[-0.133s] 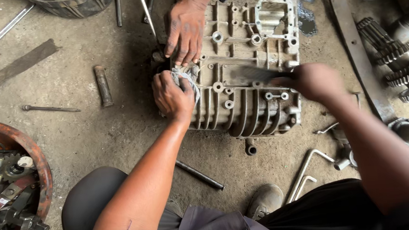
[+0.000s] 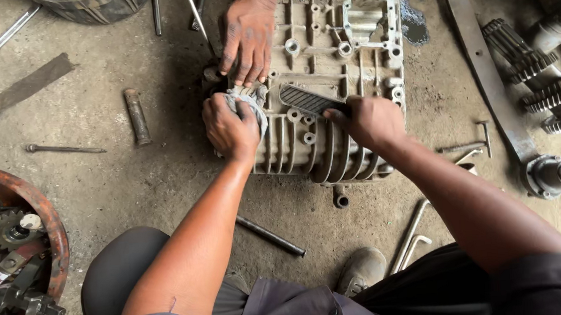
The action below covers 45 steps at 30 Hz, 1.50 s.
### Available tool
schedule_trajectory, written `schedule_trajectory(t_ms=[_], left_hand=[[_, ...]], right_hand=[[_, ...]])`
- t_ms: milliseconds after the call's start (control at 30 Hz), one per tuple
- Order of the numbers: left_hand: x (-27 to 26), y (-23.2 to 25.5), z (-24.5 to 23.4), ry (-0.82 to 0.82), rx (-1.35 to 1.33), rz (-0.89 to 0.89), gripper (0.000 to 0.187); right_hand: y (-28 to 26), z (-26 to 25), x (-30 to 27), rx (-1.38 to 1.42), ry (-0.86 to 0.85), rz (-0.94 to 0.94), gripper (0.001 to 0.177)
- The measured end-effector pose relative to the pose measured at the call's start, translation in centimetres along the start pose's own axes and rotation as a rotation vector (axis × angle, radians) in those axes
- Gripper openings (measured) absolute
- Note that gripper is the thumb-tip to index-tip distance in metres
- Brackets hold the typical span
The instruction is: The person scrubs the surface of a metal engine block with a wire brush and wipes it with a cloth. The person removes debris from between the cooling fins while another person holds a tool against the casing.
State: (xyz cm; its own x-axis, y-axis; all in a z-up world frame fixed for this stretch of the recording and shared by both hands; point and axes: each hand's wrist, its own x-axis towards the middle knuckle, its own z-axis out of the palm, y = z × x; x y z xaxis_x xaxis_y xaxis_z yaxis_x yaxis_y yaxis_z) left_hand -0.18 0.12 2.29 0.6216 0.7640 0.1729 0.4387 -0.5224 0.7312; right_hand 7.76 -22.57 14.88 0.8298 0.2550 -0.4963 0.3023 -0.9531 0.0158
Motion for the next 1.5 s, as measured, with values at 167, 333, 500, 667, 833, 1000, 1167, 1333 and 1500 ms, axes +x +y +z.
schedule_trajectory(t_ms=[167, 333, 500, 667, 833, 1000, 1167, 1333, 1500], left_hand=[[0.1, 0.0, -0.2, 0.092, -0.071, 0.004, 0.028], [1.4, 0.5, -0.1, 0.047, -0.086, -0.091, 0.028], [2.8, 1.2, 0.3, -0.028, -0.153, -0.230, 0.034], [6.0, -0.3, 3.5, 0.035, -0.419, -0.349, 0.037], [4.7, 0.3, 2.7, -0.091, -0.169, -0.217, 0.045], [3.5, 3.1, 1.0, -0.119, 0.076, -0.121, 0.052], [3.6, 2.9, 0.5, -0.143, 0.011, -0.035, 0.047], [3.8, 1.5, 2.1, -0.037, 0.015, 0.059, 0.042], [4.4, 0.2, 2.5, -0.014, -0.063, 0.111, 0.043]], right_hand=[[4.0, 0.4, -0.6, 0.065, -0.122, 0.165, 0.058], [8.3, 3.2, -4.3, 0.522, -0.227, 0.203, 0.051], [4.4, 8.8, -8.3, 1.033, -0.129, 0.254, 0.045], [-2.8, 14.2, -7.2, 1.532, -0.070, 0.420, 0.038], [-5.3, 17.1, -5.9, 1.322, 0.304, 0.387, 0.054], [-5.3, 16.5, -4.0, 0.968, 0.377, 0.404, 0.053], [-7.9, 21.3, -9.7, 0.864, 0.478, 0.403, 0.040], [-8.2, 20.1, -7.7, 0.854, 0.515, 0.399, 0.045], [-7.2, 18.5, -4.7, 0.947, 0.347, 0.469, 0.048]])
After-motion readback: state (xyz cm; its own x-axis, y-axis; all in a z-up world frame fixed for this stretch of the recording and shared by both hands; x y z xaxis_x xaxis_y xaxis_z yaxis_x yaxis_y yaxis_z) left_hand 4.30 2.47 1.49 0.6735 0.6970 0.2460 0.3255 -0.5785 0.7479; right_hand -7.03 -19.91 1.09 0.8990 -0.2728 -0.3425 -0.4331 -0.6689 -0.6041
